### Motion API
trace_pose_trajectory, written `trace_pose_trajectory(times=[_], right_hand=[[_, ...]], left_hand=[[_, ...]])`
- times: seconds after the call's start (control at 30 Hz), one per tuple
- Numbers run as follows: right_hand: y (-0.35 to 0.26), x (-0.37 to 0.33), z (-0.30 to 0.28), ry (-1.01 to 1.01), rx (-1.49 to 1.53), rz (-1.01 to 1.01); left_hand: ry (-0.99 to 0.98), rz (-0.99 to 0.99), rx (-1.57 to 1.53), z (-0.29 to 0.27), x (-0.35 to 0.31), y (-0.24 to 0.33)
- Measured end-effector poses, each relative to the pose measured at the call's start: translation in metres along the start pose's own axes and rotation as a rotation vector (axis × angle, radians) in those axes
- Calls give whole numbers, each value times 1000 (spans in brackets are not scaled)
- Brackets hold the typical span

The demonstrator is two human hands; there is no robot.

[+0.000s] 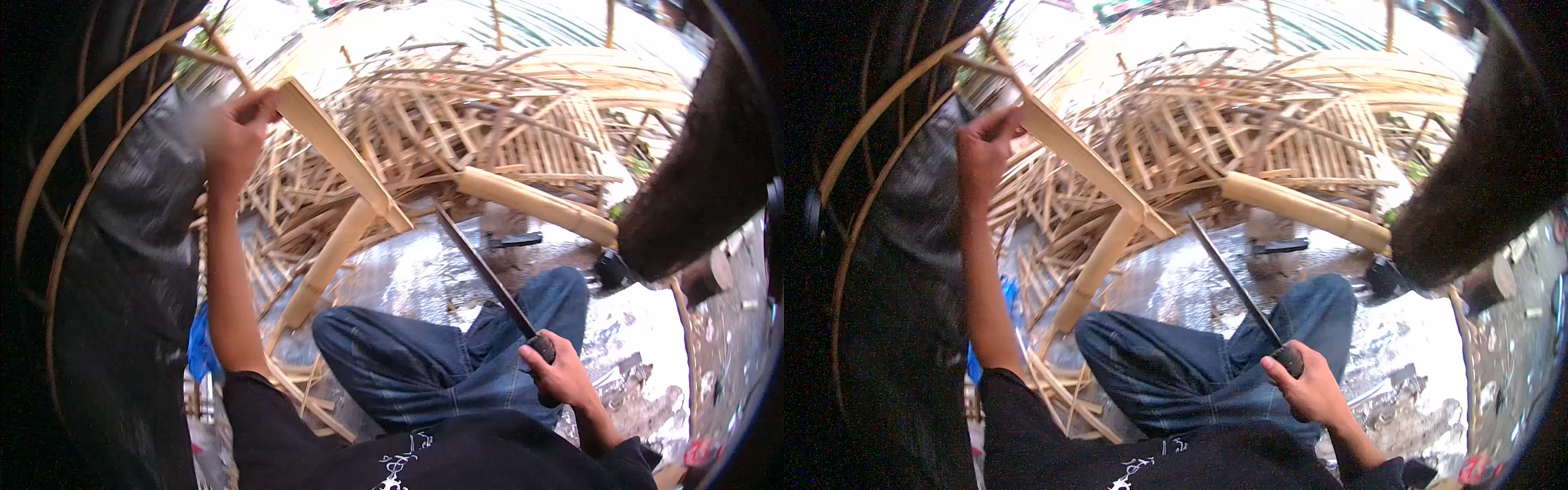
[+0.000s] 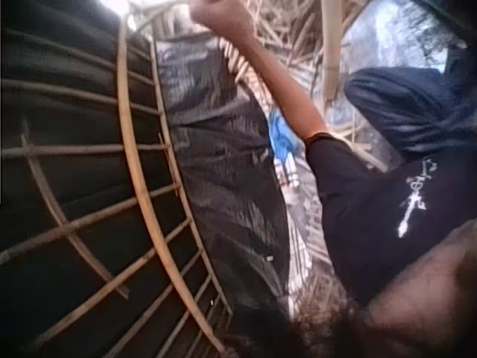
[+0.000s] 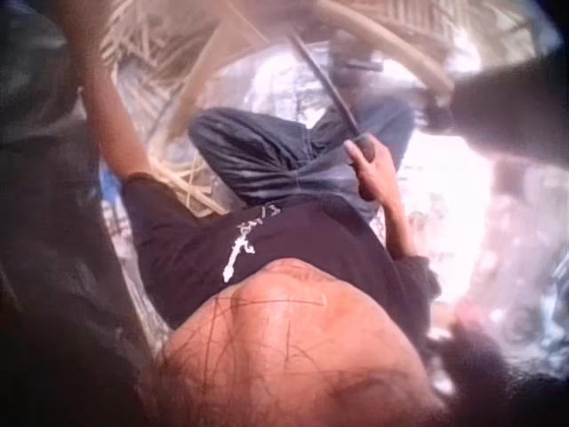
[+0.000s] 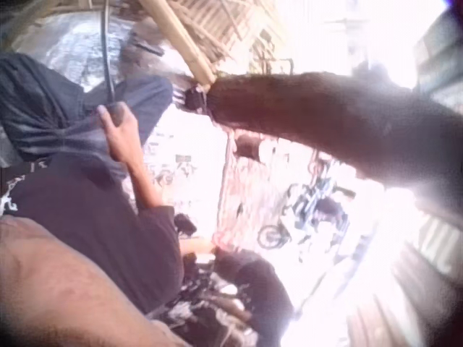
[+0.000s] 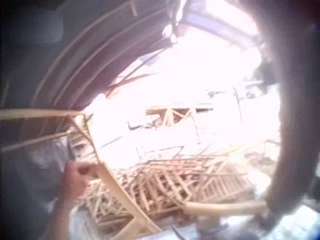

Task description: The person cuts, splits, and carves bamboo poles and strips using knives, a machete, and a hammer.

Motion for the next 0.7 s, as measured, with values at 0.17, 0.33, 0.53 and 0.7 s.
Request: trace_pose_trajectory(times=[0.17,0.33,0.53,0.7], right_hand=[[-23,-19,-9,20,478,-235],[-88,-12,-6,66,569,-471],[-116,12,6,46,536,-415],[-119,19,20,14,541,-339]], left_hand=[[-94,-15,-41,124,-19,24],[-119,-8,-157,174,-44,40],[-11,-226,-401,186,-67,39],[-49,-20,-196,173,-67,39]])
Point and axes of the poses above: each hand's wrist, its own x-axis towards the middle knuckle, its own z-axis out of the palm, y = z × x, the point moved 3 cm from there along x, towards the middle knuckle, and after that the axes turned 10 degrees about z, right-handed, at the moved point
